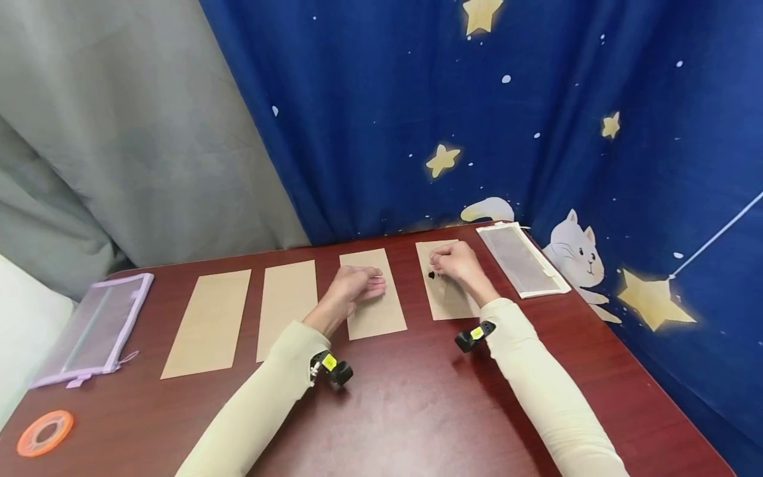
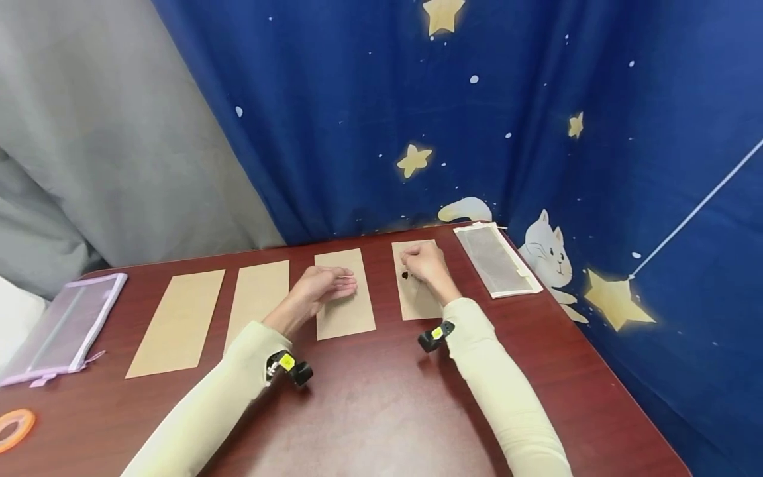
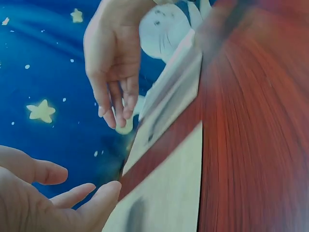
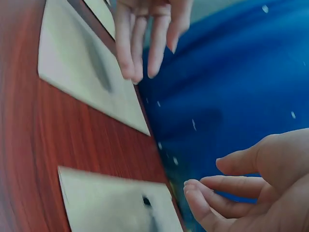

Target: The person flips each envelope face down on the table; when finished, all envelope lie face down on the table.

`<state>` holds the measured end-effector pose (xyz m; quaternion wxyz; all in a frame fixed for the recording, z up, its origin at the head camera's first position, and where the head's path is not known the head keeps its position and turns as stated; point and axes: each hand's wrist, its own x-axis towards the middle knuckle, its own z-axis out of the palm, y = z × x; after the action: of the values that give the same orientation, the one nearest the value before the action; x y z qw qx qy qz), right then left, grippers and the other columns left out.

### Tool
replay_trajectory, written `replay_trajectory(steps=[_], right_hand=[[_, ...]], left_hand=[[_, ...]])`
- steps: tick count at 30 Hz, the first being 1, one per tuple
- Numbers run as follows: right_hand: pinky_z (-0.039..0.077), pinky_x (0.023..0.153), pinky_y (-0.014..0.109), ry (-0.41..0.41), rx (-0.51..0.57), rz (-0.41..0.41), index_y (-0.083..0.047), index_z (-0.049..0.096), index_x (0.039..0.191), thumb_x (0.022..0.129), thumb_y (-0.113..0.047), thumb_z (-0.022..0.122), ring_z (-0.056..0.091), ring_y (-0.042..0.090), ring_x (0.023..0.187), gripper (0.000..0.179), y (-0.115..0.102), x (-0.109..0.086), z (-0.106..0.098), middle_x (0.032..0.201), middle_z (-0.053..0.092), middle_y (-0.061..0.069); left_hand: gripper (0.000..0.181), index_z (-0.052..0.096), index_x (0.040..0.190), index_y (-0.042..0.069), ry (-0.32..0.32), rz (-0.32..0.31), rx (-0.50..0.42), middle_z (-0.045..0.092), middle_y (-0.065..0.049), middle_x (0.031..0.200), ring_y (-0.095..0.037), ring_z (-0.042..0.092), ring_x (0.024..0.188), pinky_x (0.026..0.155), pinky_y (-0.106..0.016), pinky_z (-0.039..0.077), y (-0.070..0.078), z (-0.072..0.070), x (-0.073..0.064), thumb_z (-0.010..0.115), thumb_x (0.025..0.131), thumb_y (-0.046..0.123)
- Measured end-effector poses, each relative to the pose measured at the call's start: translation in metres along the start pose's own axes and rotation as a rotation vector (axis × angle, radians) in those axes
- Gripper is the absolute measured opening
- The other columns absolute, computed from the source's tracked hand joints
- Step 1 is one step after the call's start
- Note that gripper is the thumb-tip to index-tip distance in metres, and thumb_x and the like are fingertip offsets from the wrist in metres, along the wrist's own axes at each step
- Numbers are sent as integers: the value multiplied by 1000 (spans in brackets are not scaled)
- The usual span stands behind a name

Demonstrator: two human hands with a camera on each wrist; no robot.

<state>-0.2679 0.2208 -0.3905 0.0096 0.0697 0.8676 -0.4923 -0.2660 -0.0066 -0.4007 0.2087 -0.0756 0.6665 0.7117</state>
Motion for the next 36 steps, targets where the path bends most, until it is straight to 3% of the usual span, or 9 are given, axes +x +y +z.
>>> replay_trajectory(steps=[5,11,15,23,29,36], right_hand=[[62,73,23,-48,55,26,21,59,124,100,-3,52,62,1,68,34,25,7,-34,103,72,26],[58,62,16,-67,36,98,23,58,118,102,-9,51,61,3,62,36,51,11,-60,80,71,8],[59,62,16,-108,64,146,22,57,117,103,-10,50,62,3,60,35,58,14,-64,77,71,5],[60,66,14,-161,241,249,18,57,115,103,-3,48,66,3,63,26,62,18,-63,73,70,2],[58,65,13,-131,236,294,16,58,120,102,-2,50,65,3,63,26,61,17,-63,71,69,-1],[58,64,14,-118,216,272,15,64,110,100,-2,55,60,2,61,21,65,17,-65,68,66,-3]], left_hand=[[38,52,135,-16,-67,-48,-88,56,-37,136,-40,58,129,107,-40,52,-2,21,6,47,102,2],[40,52,136,-15,-93,-86,-126,56,-36,137,-42,56,131,110,-41,51,-8,39,13,46,103,6],[40,52,136,-14,-84,-103,-145,55,-36,137,-42,57,130,111,-42,50,-11,49,17,46,103,8],[42,50,138,-14,-86,-121,-197,53,-37,138,-43,56,131,112,-42,50,-16,64,22,47,103,9],[41,50,137,-14,-84,-120,-201,54,-37,136,-43,57,130,110,-40,52,-16,69,23,47,103,9],[42,50,136,-15,-91,-150,-228,54,-37,137,-44,56,130,111,-42,51,-14,71,24,48,103,9]])
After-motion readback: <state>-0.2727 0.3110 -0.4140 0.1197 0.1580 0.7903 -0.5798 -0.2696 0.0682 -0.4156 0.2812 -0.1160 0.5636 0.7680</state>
